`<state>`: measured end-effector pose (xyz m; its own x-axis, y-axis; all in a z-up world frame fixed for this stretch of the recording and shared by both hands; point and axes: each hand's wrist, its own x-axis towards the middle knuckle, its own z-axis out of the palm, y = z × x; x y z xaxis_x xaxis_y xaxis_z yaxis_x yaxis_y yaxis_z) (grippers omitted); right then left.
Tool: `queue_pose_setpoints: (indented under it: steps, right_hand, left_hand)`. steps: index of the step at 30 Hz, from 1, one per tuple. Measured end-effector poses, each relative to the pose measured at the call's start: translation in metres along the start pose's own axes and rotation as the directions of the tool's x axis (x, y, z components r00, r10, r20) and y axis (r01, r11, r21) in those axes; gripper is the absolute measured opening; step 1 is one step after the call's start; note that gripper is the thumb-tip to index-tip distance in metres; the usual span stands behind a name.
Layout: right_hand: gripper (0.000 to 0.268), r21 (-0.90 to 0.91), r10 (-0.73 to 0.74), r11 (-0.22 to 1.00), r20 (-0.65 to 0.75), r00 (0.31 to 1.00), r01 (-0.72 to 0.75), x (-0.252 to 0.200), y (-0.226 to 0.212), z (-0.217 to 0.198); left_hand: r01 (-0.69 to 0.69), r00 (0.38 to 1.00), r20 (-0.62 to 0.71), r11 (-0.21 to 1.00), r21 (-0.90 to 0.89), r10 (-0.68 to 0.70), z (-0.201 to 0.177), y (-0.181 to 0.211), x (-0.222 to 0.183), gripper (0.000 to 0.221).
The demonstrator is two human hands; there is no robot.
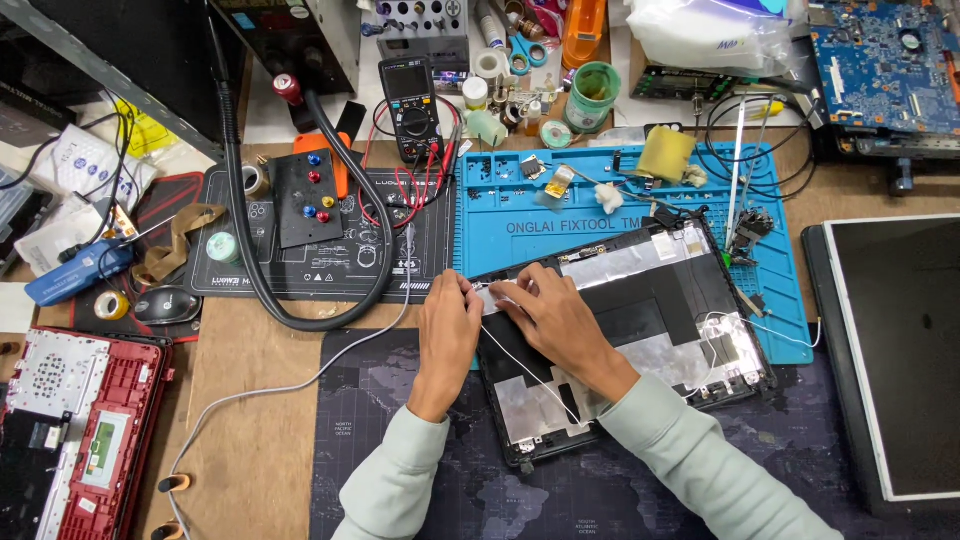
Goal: Cleaning a laptop motherboard and routing internal antenna cables into the screen housing.
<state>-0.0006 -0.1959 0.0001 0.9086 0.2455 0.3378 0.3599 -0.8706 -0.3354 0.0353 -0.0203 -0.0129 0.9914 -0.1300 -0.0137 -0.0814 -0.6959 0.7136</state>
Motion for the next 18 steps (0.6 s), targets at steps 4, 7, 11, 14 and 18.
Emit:
queue_pose_setpoints:
  steps: [4, 7, 11, 14, 18]
  right_hand:
    - [0.018, 0.001, 0.0, 1.0, -0.007, 1.0, 0.0, 0.001, 0.0, -0.001]
    - [0.018, -0.056, -0.03, 0.998, -0.03, 0.999, 0.028, -0.001, 0.001, 0.002]
    - [0.018, -0.061, -0.035, 0.998, -0.028, 0.999, 0.033, -0.002, 0.0, 0.003]
    - [0.019, -0.039, -0.029, 0.999, -0.027, 0.999, 0.028, -0.002, 0.001, 0.004]
    - [0.02, -0.019, -0.027, 0.999, -0.026, 0.999, 0.026, -0.001, 0.001, 0.003]
  left_hand:
    - [0.001, 1.0, 0.03, 0.999, -0.04, 0.0, -0.009, 0.013, 0.001, 0.005]
    - [-0.015, 1.0, 0.018, 0.998, -0.059, 0.016, -0.005, 0.012, 0.004, 0.004]
    - [-0.075, 0.997, 0.013, 0.997, 0.014, 0.074, -0.004, 0.01, 0.009, 0.005]
    - [-0.108, 0.994, 0.022, 0.993, 0.045, 0.107, -0.011, 0.012, 0.008, 0.006]
    - [-0.127, 0.991, 0.041, 0.99, 0.065, 0.124, -0.018, 0.015, 0.006, 0.008]
